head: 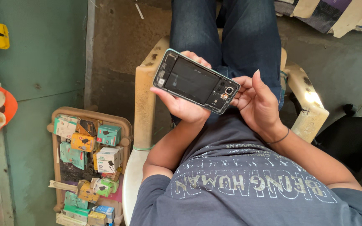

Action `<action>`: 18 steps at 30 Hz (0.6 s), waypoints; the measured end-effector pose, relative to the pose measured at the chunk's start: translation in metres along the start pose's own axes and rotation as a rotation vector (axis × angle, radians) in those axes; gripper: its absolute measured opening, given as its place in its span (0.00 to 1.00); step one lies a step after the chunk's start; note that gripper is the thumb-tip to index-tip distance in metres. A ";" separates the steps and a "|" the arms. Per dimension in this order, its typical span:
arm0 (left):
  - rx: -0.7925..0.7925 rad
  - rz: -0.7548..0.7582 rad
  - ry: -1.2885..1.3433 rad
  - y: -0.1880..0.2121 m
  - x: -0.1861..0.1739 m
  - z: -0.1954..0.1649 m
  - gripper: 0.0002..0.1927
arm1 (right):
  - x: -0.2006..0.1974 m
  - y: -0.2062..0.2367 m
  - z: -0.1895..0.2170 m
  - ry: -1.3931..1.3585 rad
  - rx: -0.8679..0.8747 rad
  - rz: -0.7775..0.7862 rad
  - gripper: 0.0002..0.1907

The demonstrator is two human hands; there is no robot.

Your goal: The person holds a disassembled smartphone and uses a blue screwdriver to remove screws from the back of the device. They then use their fingers to peel off a black adhesive strip from the phone's frame. The person continues to remove additional screws and adhesive pieces from the phone's interior.

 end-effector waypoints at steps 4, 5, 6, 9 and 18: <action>-0.088 -0.006 0.108 -0.002 0.001 -0.002 0.47 | 0.002 0.002 0.004 0.050 -0.051 0.046 0.31; -0.100 -0.004 0.120 -0.003 0.001 -0.002 0.48 | 0.003 0.002 0.005 0.052 -0.064 0.054 0.31; -0.112 -0.002 0.131 -0.003 0.001 -0.002 0.48 | 0.004 0.003 0.006 0.054 -0.077 0.062 0.31; -0.136 -0.003 0.130 -0.003 0.000 -0.002 0.49 | 0.006 0.004 0.008 0.069 -0.108 0.085 0.30; -0.187 -0.013 0.150 -0.003 -0.002 -0.001 0.48 | 0.011 0.006 0.012 0.085 -0.132 0.108 0.29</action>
Point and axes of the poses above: each hand's wrist, its own y-axis away from the middle knuckle, its own x-axis out of the palm, z = x × y, the point moved 3 cm from there along -y, towards the middle knuckle, and after that the axes turned 11 degrees about -x, right-handed, at the moved point
